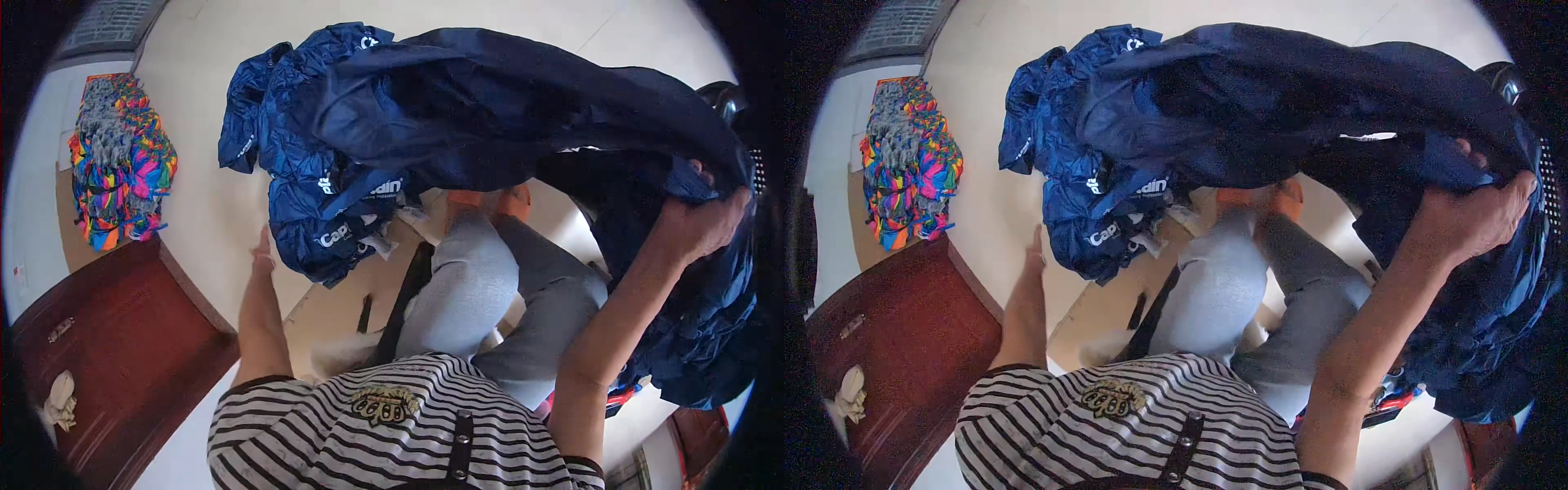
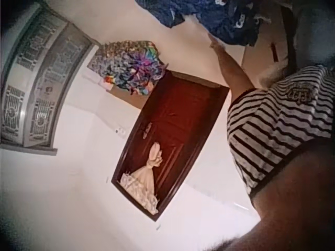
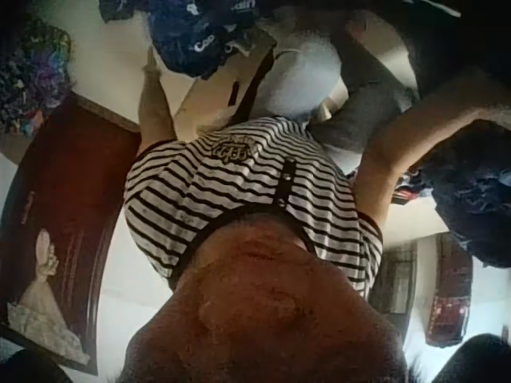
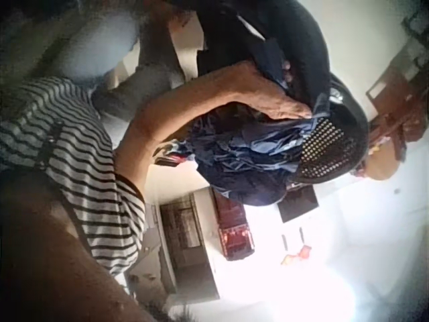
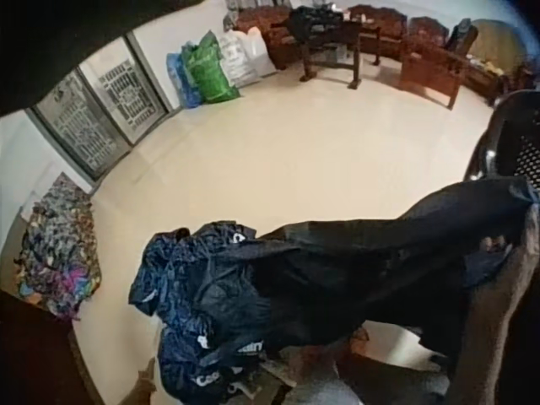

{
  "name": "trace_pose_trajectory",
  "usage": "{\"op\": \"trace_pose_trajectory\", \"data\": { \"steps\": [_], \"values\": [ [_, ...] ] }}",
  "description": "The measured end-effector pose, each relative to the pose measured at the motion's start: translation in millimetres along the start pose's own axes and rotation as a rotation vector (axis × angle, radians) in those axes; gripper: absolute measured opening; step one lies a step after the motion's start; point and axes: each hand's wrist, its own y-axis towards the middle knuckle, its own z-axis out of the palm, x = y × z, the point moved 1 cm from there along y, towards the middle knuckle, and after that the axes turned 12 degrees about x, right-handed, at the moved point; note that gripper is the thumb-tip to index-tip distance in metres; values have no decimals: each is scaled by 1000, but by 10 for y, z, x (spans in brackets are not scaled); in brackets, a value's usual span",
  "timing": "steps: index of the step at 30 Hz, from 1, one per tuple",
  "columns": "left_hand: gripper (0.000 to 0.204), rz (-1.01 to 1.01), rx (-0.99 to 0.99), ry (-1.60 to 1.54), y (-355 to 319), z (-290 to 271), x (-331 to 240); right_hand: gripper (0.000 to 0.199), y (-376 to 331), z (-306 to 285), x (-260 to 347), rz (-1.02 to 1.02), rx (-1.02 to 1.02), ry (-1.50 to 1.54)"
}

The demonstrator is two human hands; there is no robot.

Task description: Sorting and folding blue jackets on the floor.

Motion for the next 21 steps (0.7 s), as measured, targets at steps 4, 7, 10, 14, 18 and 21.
{"op": "trace_pose_trajectory", "data": {
  "steps": [4, 7, 10, 14, 18, 21],
  "values": [
    [92, -719, -363, -310, -380, 923, 246, 39, -14, 19, 189, -37, 0, 43],
    [95, -719, -304, -661, -296, 1094, 539, 41, -3, 70, 208, -49, -9, 76],
    [100, -696, -264, -674, 278, 1217, 735, 43, 23, 137, 225, -67, -12, 84],
    [93, -796, -567, -327, 590, 1064, 1035, 50, -7, 183, 413, 72, 12, 249],
    [79, -945, -833, -21, 666, 1268, 1232, 38, 25, 194, 434, 328, 1, 729],
    [72, -975, -975, 147, 714, 1213, 1169, 31, 77, 179, 460, 538, -32, 1120]
  ]
}}
